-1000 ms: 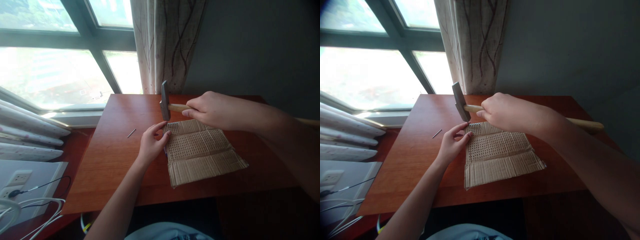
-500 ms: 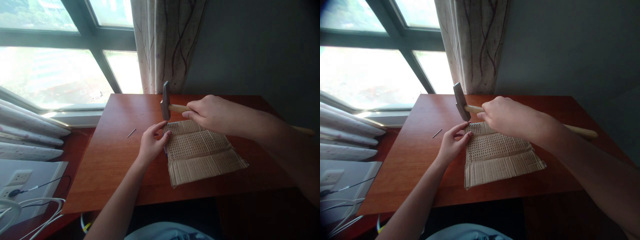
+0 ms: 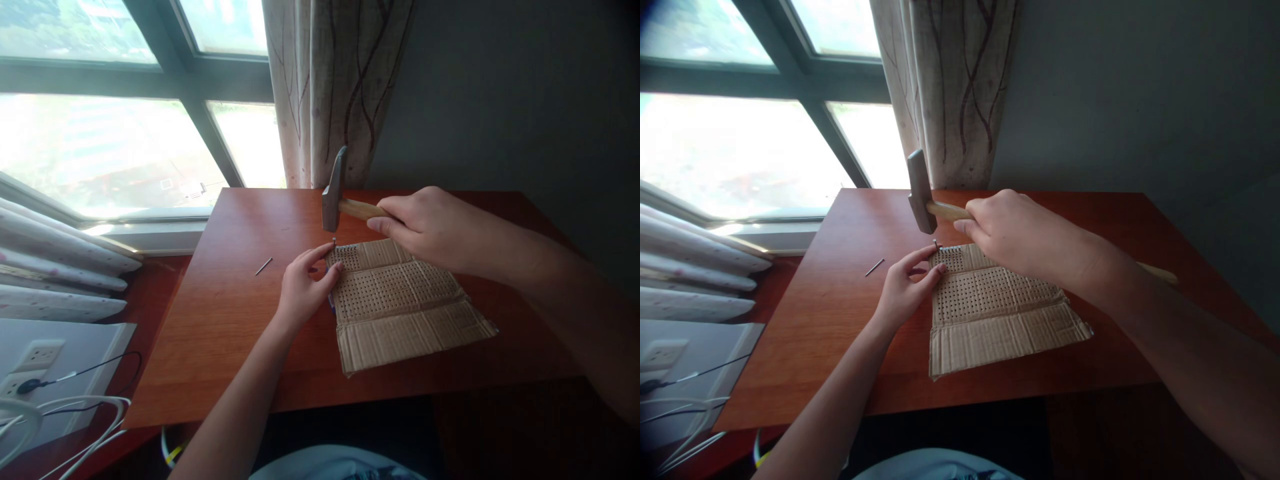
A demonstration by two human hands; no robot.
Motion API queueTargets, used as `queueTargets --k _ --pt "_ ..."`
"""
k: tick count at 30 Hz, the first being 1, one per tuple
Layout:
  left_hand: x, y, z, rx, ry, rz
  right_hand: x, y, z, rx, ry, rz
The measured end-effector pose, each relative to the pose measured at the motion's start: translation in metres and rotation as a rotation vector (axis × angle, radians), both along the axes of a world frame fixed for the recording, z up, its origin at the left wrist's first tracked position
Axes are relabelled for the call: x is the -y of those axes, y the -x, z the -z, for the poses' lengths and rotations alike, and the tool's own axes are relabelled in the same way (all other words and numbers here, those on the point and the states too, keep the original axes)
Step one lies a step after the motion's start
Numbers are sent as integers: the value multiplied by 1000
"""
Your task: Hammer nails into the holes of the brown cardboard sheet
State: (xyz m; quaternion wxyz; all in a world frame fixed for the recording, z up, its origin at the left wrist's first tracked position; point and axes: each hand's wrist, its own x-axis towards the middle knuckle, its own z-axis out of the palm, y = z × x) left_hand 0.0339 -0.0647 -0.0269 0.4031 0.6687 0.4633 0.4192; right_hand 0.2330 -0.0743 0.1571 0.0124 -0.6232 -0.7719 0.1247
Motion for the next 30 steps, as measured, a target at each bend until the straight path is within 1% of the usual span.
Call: queueTargets --k 6,13,19,23,27,30 --pt "0 0 0 3 0 -9 1 0 9 86 24 -37" --pt "0 0 0 -7 -5 -8 4 0 12 61 -22 -35" --pt "0 0 0 -9 2 -24 6 0 16 72 15 -52" --pt "0 -1 0 -4 10 -17 8 1 17 68 -4 -29" --pt "0 -1 1 4 14 -27 8 1 23 99 13 -49" --pt "0 -1 1 5 11 -22 8 0 26 105 -3 -52"
